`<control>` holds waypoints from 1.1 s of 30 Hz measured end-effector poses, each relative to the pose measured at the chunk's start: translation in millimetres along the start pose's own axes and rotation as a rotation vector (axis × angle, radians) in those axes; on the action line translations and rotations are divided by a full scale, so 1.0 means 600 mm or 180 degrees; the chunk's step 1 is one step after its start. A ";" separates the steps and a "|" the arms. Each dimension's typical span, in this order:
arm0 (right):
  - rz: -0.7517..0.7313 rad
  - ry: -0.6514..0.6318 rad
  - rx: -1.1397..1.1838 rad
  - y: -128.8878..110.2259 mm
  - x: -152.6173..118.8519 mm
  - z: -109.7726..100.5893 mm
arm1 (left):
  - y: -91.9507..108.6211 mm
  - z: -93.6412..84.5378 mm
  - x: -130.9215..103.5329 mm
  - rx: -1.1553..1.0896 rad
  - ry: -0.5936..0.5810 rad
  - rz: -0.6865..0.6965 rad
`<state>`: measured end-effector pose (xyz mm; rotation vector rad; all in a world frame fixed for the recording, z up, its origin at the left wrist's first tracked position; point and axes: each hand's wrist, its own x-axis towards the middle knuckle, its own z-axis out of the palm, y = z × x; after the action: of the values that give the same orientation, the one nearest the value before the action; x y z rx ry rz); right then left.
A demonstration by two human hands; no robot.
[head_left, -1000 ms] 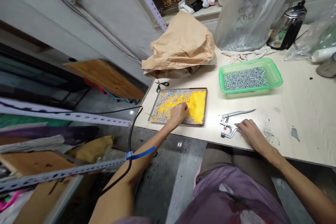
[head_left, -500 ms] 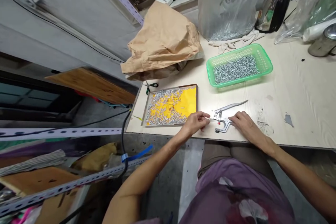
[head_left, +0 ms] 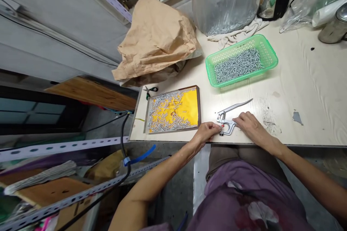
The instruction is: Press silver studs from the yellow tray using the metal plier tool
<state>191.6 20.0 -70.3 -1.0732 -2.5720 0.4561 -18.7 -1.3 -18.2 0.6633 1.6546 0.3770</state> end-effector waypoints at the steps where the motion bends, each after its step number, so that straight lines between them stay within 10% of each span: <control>1: 0.0010 -0.0001 0.0007 0.000 0.000 0.000 | 0.001 0.001 -0.001 0.0010 -0.0023 -0.0047; 33: -0.0003 -0.0209 -0.0086 -0.012 -0.005 -0.018 | 0.029 -0.008 0.013 0.0766 -0.0473 -0.0560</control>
<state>193.8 14.8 -58.0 -1.0833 -2.6428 0.4651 -20.0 17.5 -13.1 0.6994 1.6144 0.0006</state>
